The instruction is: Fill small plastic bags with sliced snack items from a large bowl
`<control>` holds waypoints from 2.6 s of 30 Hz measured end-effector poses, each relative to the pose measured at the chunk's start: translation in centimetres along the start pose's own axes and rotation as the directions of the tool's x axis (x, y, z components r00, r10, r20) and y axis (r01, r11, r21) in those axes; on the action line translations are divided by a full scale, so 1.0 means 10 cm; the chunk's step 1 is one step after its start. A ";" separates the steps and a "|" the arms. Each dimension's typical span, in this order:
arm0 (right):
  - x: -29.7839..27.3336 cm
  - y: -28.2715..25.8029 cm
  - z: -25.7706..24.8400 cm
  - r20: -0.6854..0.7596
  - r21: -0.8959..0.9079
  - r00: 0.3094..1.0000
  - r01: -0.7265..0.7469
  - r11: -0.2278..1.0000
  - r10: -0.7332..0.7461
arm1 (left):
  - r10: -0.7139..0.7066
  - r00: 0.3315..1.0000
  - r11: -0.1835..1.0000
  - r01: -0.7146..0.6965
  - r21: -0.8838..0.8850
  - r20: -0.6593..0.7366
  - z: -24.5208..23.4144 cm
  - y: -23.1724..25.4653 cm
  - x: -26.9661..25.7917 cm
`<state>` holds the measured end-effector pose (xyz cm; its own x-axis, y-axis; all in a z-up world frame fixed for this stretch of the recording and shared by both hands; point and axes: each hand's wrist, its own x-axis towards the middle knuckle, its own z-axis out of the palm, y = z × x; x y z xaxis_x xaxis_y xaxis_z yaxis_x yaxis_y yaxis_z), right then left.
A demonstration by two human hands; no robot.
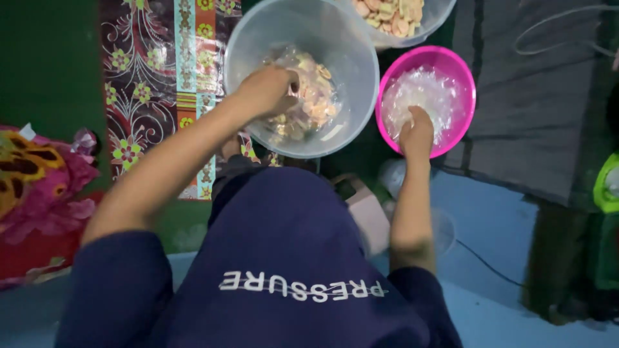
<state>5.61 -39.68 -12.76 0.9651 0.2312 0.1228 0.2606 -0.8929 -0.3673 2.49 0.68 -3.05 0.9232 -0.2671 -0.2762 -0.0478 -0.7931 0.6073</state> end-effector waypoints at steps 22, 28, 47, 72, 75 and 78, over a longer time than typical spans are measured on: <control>-0.22 -2.00 -0.76 -0.200 0.650 0.979 0.105 0.753 0.036 | 0.071 0.991 0.945 -0.103 0.311 0.113 0.02 0.32 0.16; 0.02 -2.23 -0.34 -0.045 0.458 0.983 0.178 0.871 -0.177 | 0.406 0.905 0.911 -0.412 -0.023 -0.125 -0.31 0.69 -0.39; -0.03 -2.63 -0.13 0.338 0.781 0.907 -0.420 0.463 0.252 | -0.177 0.971 0.647 -0.008 -0.763 -0.161 0.21 0.17 -0.60; 0.03 -2.17 0.07 0.507 0.861 0.821 -0.473 -0.185 0.261 | -0.139 0.935 0.735 -0.123 -0.667 -0.325 -0.15 0.30 -0.42; 0.39 -2.57 -0.90 0.343 0.935 0.840 -0.350 -0.064 0.419 | -0.188 0.932 0.693 -0.097 -0.715 -0.309 -0.34 0.41 -0.50; 0.74 -2.59 -1.41 -0.070 0.879 0.866 -0.181 0.441 0.496 | -0.211 0.940 0.699 -0.046 -0.713 -0.268 -0.31 0.39 -0.56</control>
<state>5.66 -20.30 10.68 0.9629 -0.2696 -0.0111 -0.0384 -0.0962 -0.9946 -1.71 0.77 3.13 0.9800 0.0628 -0.1886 0.1961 -0.1520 0.9687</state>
